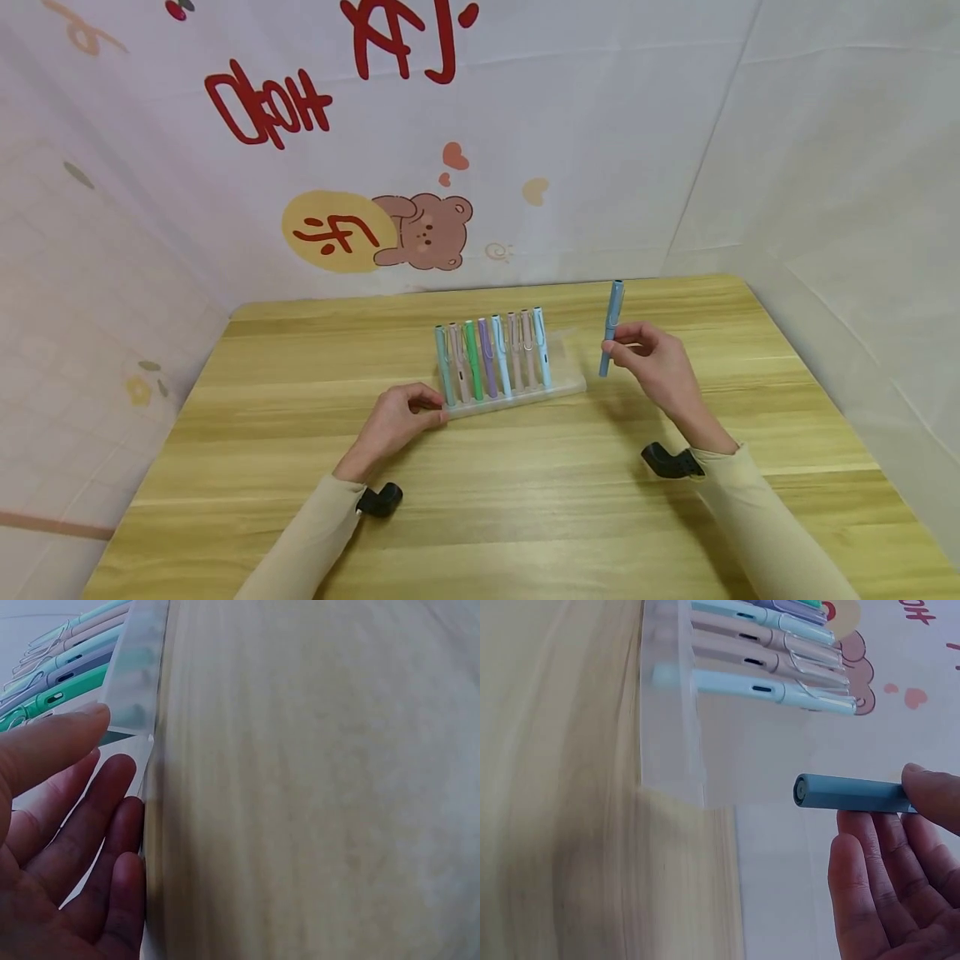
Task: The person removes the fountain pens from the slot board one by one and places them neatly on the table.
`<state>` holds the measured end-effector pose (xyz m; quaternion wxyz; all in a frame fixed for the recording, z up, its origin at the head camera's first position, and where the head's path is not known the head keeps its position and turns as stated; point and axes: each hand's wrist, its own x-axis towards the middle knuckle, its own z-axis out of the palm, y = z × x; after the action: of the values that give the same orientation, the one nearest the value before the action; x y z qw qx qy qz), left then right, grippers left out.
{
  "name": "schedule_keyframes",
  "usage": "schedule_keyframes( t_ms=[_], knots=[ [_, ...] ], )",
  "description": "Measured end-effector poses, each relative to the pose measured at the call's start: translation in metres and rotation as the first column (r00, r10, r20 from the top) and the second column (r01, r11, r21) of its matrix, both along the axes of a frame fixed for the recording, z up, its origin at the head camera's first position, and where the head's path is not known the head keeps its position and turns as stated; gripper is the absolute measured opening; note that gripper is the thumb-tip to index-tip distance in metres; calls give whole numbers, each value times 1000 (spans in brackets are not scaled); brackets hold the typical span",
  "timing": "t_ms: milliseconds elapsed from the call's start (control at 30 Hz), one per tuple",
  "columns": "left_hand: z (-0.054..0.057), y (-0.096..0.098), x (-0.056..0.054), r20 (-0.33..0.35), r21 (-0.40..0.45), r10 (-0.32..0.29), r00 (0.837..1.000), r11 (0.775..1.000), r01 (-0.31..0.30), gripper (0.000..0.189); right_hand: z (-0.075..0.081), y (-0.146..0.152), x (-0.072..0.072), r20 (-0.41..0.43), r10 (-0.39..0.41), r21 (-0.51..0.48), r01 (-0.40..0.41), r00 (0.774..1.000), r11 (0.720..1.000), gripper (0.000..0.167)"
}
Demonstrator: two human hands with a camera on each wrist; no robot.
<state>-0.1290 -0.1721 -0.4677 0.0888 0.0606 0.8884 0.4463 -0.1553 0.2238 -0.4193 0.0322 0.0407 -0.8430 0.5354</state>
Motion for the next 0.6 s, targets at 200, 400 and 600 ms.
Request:
schedule_keyframes(
  t_ms=[200, 400, 600],
  knots=[
    [1, 0, -1, 10, 7, -1, 1000, 1000, 1, 14, -1, 11, 3, 21, 14, -67, -13, 1000, 998, 41],
    [1, 0, 0, 24, 18, -5, 1000, 1000, 4, 13, -4, 16, 7, 69, 26, -79, -20, 997, 997, 45],
    [2, -1, -1, 10, 27, -7, 1000, 1000, 7, 12, -11, 17, 6, 96, 35, -79, -28, 995, 997, 46]
  ],
)
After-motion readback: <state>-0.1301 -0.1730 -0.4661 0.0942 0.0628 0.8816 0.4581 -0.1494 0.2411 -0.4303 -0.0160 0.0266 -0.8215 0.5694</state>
